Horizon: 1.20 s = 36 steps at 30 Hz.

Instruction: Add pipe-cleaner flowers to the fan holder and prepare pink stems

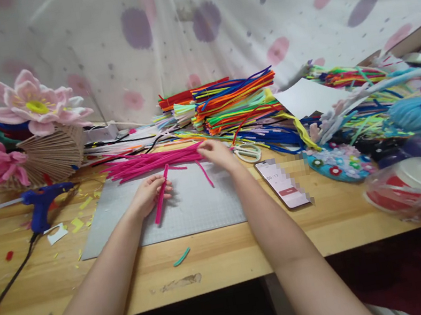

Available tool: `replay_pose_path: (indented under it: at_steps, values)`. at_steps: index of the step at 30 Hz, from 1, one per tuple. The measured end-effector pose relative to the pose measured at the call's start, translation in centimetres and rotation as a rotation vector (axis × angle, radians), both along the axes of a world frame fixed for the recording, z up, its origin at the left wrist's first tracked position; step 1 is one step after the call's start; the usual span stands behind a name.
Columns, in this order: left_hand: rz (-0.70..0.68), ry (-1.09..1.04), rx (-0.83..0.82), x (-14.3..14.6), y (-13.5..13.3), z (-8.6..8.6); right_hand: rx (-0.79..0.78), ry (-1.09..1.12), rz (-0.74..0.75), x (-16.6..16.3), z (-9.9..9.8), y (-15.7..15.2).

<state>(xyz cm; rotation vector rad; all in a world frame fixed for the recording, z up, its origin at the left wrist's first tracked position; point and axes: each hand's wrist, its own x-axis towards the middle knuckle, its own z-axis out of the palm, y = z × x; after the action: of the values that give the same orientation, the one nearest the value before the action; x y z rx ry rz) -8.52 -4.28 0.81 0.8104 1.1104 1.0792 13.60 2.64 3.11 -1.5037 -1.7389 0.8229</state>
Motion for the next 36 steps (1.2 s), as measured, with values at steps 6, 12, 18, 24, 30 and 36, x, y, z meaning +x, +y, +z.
replay_pose_path:
  at_steps: [6, 12, 18, 24, 30, 36]
  values:
    - [0.067, 0.038, 0.029, -0.2, 0.1, -0.3, -0.137, -0.954, -0.265, 7.9, 1.1, 2.0]
    - [0.094, 0.009, 0.067, -0.2, 0.4, -0.8, -0.155, -1.154, -0.138, 8.7, -0.5, 2.7]
    - [0.207, 0.015, 0.119, -0.7, 0.5, -0.9, -0.212, -1.289, 0.008, 8.4, 1.7, 3.6]
    - [0.216, 0.044, 0.103, -1.0, 0.7, -0.9, -0.170, -1.364, -0.017, 7.8, 6.8, 3.5]
    - [0.237, 0.075, 0.124, -1.5, 0.8, -0.9, -0.026, -1.283, -0.284, 8.7, 10.4, 3.3]
    - [0.299, 0.127, 0.167, -2.0, 1.1, -0.7, 0.023, -0.348, -0.149, 5.0, 7.9, 1.6]
